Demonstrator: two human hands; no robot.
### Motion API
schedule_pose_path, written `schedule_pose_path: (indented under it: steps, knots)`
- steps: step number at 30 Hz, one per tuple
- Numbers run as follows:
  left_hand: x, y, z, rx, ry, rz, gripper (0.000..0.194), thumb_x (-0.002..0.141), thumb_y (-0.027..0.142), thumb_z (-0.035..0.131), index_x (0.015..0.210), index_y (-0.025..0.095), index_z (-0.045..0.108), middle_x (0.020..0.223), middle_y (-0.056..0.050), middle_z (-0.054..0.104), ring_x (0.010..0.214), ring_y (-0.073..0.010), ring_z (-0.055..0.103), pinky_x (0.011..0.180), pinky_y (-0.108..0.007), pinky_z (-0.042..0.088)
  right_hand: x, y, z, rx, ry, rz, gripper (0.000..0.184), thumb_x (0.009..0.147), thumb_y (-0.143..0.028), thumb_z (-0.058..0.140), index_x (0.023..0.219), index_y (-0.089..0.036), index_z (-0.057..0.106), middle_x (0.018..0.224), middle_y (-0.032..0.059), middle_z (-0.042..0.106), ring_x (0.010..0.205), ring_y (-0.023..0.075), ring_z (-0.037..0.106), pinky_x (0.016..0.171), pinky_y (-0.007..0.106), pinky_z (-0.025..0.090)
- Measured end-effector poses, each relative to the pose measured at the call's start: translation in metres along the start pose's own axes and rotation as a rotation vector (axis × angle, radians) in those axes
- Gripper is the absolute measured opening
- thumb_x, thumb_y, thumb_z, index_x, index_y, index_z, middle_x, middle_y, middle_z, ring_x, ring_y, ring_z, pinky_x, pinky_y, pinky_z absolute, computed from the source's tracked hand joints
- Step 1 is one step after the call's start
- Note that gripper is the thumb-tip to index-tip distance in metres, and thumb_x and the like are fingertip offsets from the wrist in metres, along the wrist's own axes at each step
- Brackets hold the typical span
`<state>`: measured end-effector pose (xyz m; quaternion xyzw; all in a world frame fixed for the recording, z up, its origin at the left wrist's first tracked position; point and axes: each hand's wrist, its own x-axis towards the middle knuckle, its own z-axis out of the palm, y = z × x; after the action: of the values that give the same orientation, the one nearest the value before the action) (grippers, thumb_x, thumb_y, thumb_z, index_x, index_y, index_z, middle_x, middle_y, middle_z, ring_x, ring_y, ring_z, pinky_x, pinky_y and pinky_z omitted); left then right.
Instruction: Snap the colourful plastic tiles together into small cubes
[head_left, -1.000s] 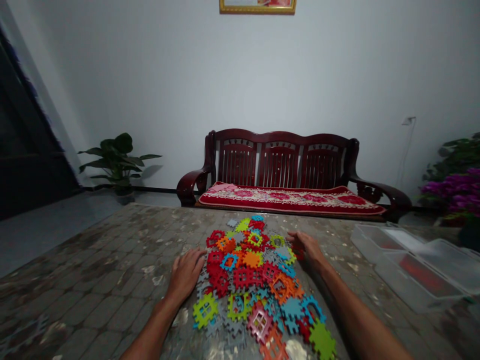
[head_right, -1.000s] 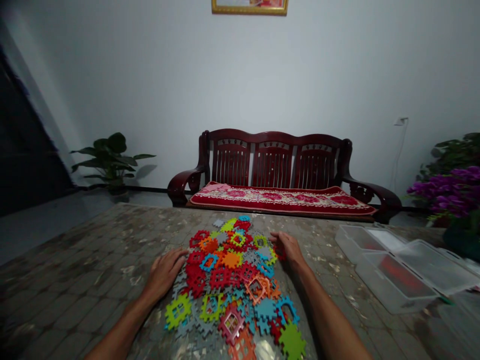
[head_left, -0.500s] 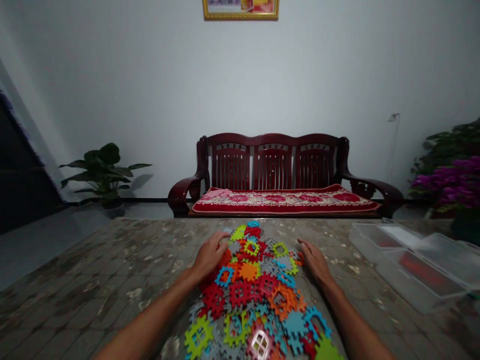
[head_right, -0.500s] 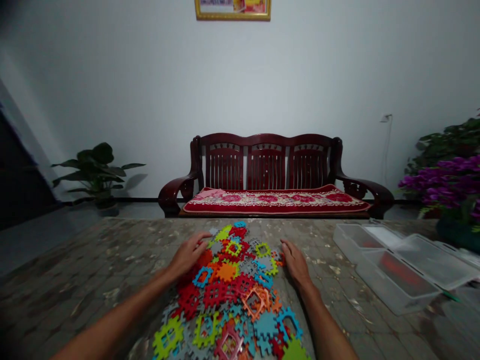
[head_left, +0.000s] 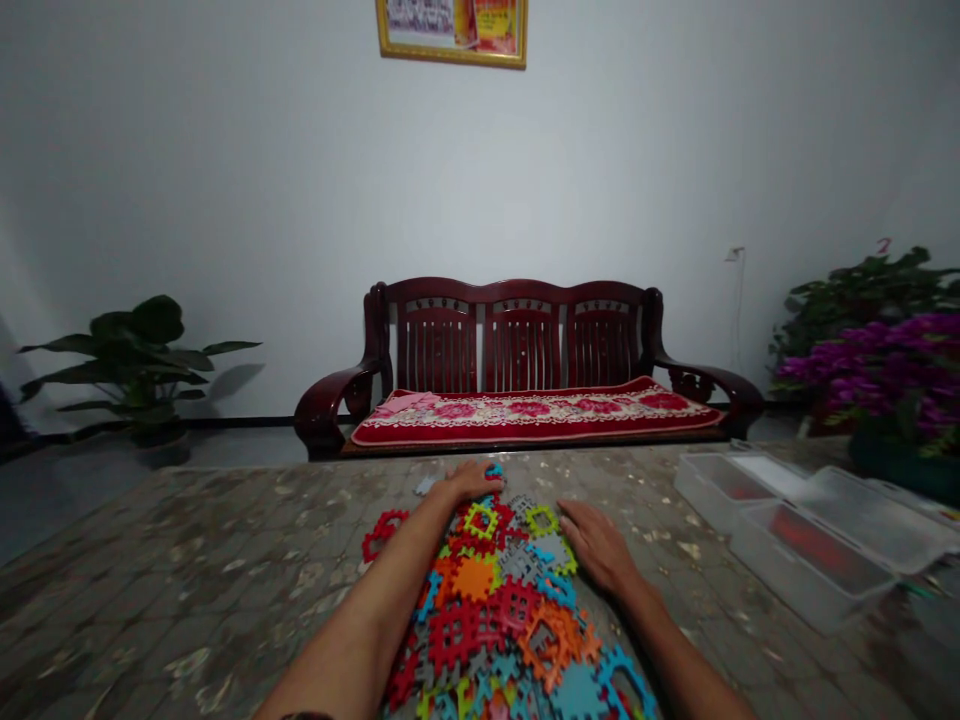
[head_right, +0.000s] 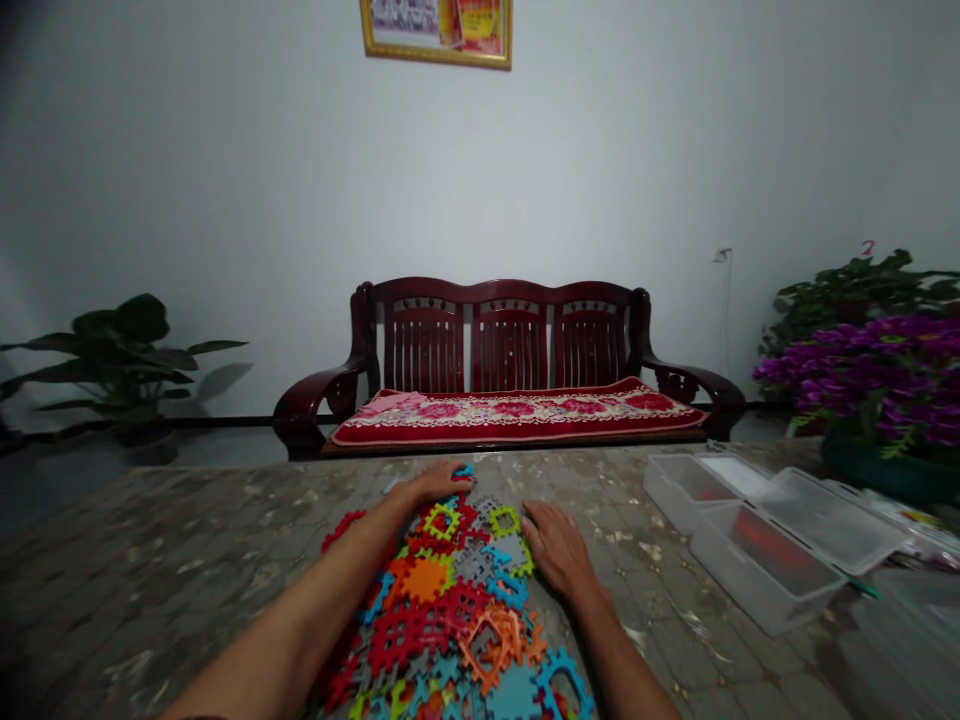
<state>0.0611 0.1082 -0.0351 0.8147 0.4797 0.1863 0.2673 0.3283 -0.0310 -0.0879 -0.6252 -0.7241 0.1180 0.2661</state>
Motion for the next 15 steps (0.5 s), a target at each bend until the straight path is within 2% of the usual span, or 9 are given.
schedule_pose_path:
  steps: [2, 5, 9, 15]
  knots:
    - [-0.001, 0.001, 0.003, -0.015, -0.037, -0.007, 0.052, 0.070, 0.047, 0.076, 0.117, 0.024, 0.073, 0.122, -0.008, 0.076, 0.121, -0.0308, 0.064, 0.106, -0.042, 0.047, 0.000, -0.002, -0.001, -0.012, -0.002, -0.010, 0.056, 0.102, -0.045, 0.035, 0.140, -0.018, 0.066, 0.145, 0.0135, 0.065, 0.137, 0.0278, 0.057, 0.121, 0.046, 0.036]
    - [-0.003, 0.006, 0.006, -0.051, -0.082, -0.004, 0.042, 0.068, 0.039, 0.077, 0.106, 0.021, 0.077, 0.107, -0.007, 0.079, 0.104, -0.0267, 0.068, 0.096, -0.037, 0.052, 0.001, -0.005, -0.001, -0.034, 0.005, -0.024, 0.052, 0.101, -0.042, 0.039, 0.137, -0.020, 0.068, 0.143, 0.0132, 0.067, 0.136, 0.0278, 0.058, 0.119, 0.044, 0.037]
    - [-0.008, 0.019, 0.013, -0.133, -0.130, 0.019, 0.039, 0.070, 0.032, 0.073, 0.105, 0.015, 0.078, 0.089, -0.004, 0.077, 0.086, -0.0215, 0.068, 0.081, -0.032, 0.055, 0.001, -0.006, 0.002, -0.049, 0.043, -0.012, 0.046, 0.100, -0.037, 0.043, 0.134, -0.022, 0.069, 0.140, 0.0118, 0.069, 0.132, 0.0270, 0.060, 0.117, 0.042, 0.039]
    - [-0.024, 0.041, 0.025, -0.247, -0.120, 0.092, 0.036, 0.077, 0.028, 0.069, 0.109, 0.015, 0.077, 0.096, -0.005, 0.077, 0.089, -0.0189, 0.066, 0.084, -0.030, 0.054, 0.002, -0.002, 0.002, -0.051, 0.068, 0.005, 0.045, 0.100, -0.034, 0.040, 0.130, -0.022, 0.072, 0.133, 0.0117, 0.072, 0.126, 0.0263, 0.064, 0.111, 0.039, 0.043]
